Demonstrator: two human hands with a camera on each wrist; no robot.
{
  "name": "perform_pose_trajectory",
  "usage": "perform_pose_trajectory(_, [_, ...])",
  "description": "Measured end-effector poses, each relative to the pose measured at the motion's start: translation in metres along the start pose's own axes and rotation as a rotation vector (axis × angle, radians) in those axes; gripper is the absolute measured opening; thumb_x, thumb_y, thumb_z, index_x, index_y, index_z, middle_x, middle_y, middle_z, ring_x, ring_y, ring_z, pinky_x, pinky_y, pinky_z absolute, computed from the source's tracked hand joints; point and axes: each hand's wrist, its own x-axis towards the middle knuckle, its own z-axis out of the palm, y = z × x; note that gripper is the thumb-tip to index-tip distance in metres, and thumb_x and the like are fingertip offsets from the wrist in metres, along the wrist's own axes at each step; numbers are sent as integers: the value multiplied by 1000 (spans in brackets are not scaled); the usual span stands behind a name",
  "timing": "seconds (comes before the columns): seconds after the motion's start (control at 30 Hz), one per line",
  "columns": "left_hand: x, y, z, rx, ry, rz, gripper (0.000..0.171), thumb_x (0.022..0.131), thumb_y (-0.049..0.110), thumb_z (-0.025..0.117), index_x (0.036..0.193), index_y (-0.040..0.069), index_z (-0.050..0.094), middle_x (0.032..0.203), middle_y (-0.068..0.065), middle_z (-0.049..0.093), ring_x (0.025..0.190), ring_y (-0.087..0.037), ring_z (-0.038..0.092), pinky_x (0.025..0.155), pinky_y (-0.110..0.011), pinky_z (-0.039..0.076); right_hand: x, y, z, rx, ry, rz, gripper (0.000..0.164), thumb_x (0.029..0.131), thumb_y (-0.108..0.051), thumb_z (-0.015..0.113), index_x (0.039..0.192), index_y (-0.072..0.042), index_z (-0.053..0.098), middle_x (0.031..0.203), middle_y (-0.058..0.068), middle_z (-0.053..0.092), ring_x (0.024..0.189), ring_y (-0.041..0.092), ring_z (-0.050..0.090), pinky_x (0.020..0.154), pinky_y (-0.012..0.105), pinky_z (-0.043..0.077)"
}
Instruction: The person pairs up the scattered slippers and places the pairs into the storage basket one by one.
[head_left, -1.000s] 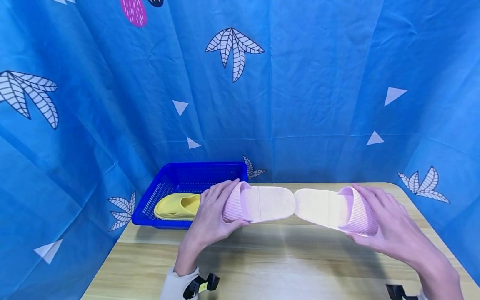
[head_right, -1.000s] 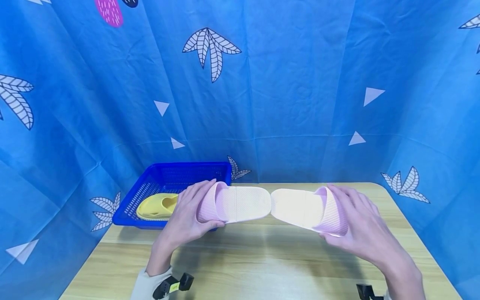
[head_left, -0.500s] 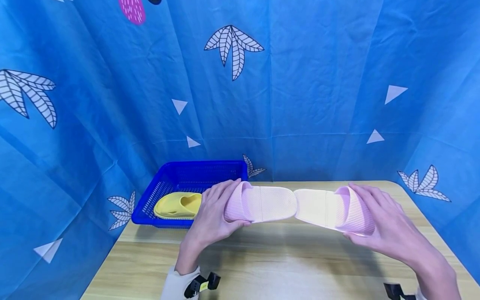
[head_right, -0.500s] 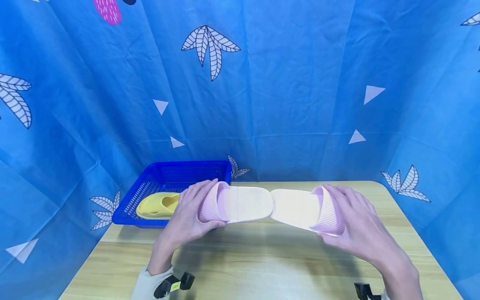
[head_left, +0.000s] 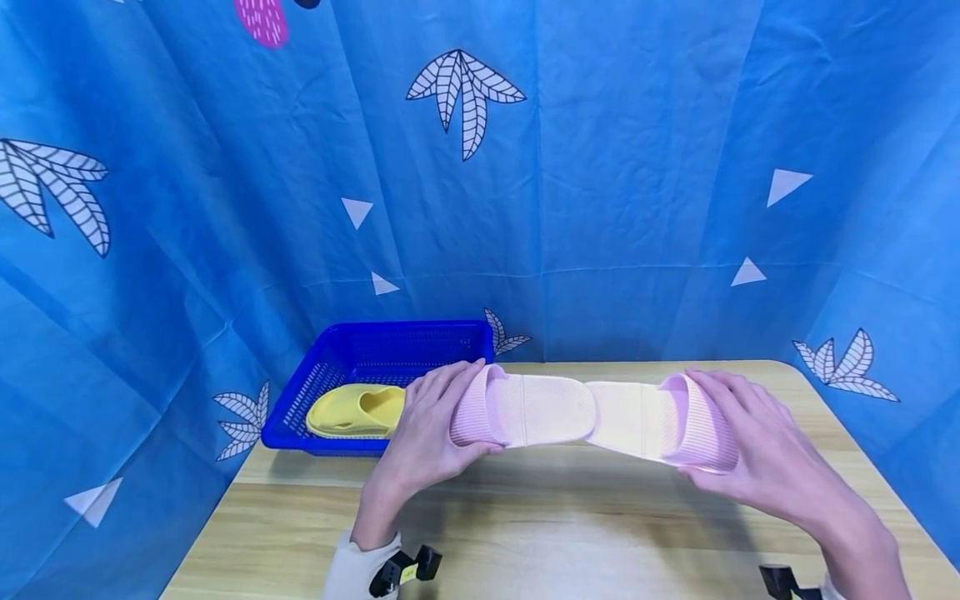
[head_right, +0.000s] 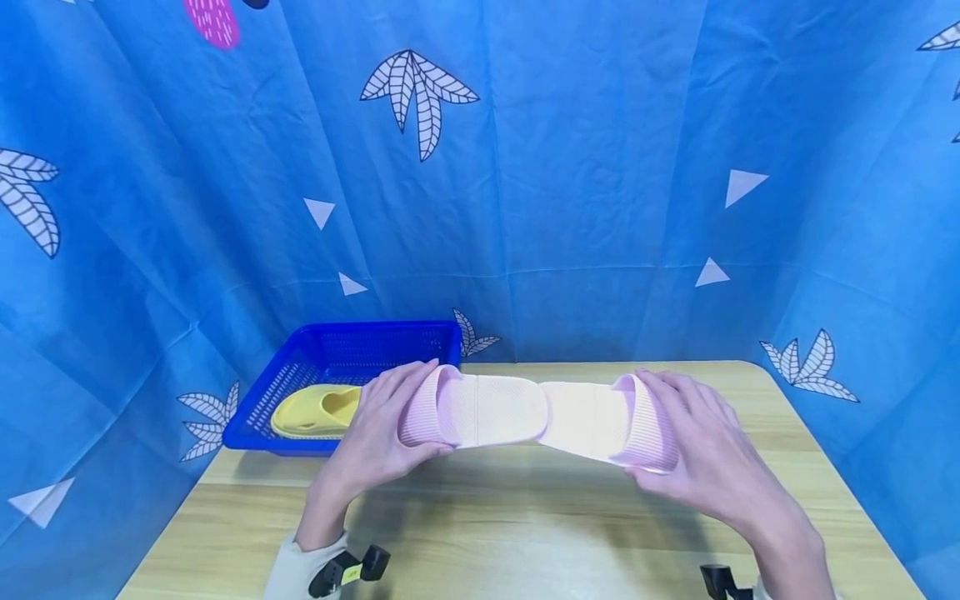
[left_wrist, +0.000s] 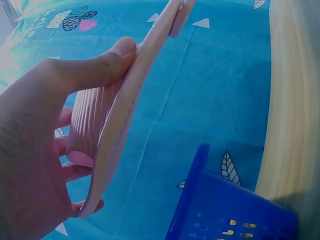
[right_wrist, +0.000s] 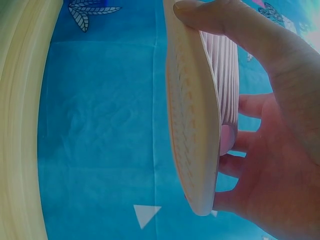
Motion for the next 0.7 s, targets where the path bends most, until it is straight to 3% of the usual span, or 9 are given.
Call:
perform_pose_trajectory(0.2, [1, 2, 2, -2, 9, 36, 104, 72, 57, 89, 157, 21, 42, 149, -3, 51, 137, -26, 44, 110, -58, 34, 1, -2, 3, -1, 13, -13, 118, 51, -34, 101, 153, -13, 47, 135, 12, 55, 115, 34, 50, 90, 57, 38])
perform_pose_trajectory(0.7, [0, 6, 6, -15, 8, 48, 105, 72, 61, 87, 158, 26, 39, 149, -2, 51, 136, -24, 44, 109, -57, 35, 0, -5, 6, 4, 33, -43, 117, 50, -32, 101, 152, -11, 48, 134, 11, 56, 115, 34, 50, 91, 55, 37])
